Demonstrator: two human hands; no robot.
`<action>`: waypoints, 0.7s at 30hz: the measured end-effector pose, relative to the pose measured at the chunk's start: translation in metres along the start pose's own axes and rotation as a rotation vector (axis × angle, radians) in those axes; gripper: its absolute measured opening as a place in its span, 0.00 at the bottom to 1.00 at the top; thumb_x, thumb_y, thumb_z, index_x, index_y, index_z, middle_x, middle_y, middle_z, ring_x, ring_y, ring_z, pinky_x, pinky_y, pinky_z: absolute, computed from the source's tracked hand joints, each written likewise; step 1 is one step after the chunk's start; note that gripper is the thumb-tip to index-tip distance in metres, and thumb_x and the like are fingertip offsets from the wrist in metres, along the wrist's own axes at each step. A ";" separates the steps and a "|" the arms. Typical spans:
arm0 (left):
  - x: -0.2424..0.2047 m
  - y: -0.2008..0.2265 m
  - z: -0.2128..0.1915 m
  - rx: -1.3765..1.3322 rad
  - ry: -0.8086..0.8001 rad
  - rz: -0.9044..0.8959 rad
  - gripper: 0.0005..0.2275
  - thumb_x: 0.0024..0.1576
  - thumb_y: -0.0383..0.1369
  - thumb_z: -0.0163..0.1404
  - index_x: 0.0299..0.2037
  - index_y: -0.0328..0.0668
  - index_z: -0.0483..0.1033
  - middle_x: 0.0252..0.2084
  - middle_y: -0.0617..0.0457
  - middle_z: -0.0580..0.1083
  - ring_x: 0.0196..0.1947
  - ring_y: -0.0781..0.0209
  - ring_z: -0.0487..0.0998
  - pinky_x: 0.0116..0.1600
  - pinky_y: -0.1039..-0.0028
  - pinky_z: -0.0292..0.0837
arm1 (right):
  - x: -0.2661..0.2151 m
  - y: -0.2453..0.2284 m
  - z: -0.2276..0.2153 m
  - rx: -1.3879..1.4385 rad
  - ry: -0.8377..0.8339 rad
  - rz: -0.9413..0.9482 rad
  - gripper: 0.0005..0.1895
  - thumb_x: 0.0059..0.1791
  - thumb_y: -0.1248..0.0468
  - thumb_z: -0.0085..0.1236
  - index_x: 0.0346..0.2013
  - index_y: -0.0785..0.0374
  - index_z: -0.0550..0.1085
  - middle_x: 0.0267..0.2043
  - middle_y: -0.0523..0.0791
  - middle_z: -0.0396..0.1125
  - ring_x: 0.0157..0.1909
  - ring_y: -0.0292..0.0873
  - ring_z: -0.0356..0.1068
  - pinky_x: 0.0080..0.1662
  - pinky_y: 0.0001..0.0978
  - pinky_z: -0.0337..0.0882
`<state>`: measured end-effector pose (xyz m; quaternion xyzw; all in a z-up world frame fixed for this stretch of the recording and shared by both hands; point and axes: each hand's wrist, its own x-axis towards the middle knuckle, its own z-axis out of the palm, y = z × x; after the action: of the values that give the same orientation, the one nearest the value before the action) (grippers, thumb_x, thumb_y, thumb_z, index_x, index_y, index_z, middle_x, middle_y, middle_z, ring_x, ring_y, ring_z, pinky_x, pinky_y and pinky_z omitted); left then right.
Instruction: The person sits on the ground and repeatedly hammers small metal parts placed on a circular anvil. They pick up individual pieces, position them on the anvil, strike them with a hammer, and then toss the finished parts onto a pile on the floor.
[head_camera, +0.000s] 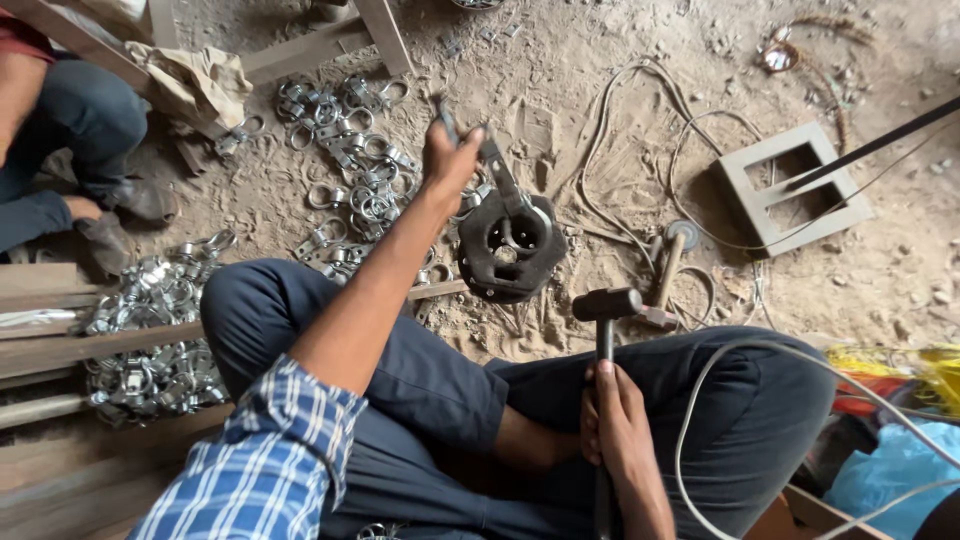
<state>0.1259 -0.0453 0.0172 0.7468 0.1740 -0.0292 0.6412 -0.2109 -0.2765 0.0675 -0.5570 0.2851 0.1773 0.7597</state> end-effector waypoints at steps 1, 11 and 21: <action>0.006 0.009 0.008 0.069 -0.064 0.040 0.11 0.57 0.28 0.58 0.42 0.38 0.67 0.35 0.49 0.71 0.30 0.62 0.75 0.34 0.75 0.77 | -0.001 -0.001 -0.002 0.008 0.000 0.006 0.19 0.57 0.49 0.38 0.41 0.63 0.65 0.13 0.40 0.49 0.09 0.35 0.47 0.12 0.28 0.51; -0.018 -0.027 0.105 0.983 -0.680 0.148 0.26 0.48 0.49 0.67 0.44 0.39 0.70 0.37 0.54 0.71 0.31 0.64 0.74 0.36 0.72 0.76 | -0.004 -0.003 0.002 -0.017 0.013 0.005 0.21 0.57 0.48 0.37 0.42 0.64 0.66 0.14 0.40 0.51 0.10 0.34 0.48 0.12 0.28 0.51; -0.062 -0.054 0.056 0.315 -0.625 0.191 0.16 0.69 0.44 0.36 0.46 0.39 0.69 0.37 0.49 0.76 0.35 0.54 0.78 0.47 0.54 0.82 | -0.013 -0.012 0.008 -0.022 0.042 0.054 0.22 0.57 0.46 0.36 0.43 0.63 0.67 0.15 0.40 0.51 0.10 0.34 0.49 0.14 0.27 0.52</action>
<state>0.0615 -0.1074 -0.0272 0.8041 -0.1075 -0.2226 0.5406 -0.2123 -0.2721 0.0862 -0.5611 0.3139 0.1891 0.7422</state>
